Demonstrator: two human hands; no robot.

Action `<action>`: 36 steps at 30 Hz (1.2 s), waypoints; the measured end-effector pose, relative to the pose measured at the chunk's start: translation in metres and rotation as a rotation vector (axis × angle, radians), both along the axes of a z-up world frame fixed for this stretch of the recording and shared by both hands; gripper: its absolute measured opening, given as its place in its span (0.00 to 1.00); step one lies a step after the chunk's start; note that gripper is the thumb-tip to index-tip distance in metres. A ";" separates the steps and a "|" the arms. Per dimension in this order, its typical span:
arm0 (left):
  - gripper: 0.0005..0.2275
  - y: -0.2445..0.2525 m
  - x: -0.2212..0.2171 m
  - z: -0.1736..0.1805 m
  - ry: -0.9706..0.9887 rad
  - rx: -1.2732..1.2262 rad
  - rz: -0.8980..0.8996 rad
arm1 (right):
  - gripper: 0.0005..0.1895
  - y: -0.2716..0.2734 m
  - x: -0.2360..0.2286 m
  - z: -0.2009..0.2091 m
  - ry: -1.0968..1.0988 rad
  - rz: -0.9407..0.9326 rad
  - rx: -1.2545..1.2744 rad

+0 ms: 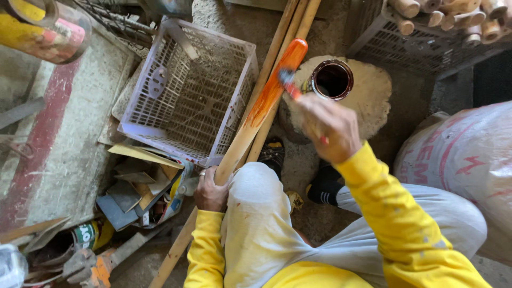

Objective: The person paints a wooden dowel with red paint using a brush. They dip the brush into a paint can and apply the paint along the length of the dowel, then set it aside and pick up another dowel to continue painting.

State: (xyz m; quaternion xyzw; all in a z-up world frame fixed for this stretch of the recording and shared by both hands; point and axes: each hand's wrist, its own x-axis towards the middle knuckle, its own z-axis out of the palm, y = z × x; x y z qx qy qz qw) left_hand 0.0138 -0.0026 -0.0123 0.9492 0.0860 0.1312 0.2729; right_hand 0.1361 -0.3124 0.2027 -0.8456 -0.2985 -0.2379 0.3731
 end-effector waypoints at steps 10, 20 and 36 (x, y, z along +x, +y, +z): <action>0.22 0.005 0.002 -0.008 0.017 -0.002 -0.064 | 0.19 -0.001 0.002 -0.025 0.007 -0.091 -0.008; 0.21 0.011 0.009 0.004 0.151 -0.145 -0.122 | 0.13 -0.010 -0.026 -0.058 0.580 0.186 0.376; 0.22 0.010 0.023 0.020 0.261 -0.310 -0.193 | 0.16 -0.017 -0.017 -0.043 -0.010 -0.127 0.081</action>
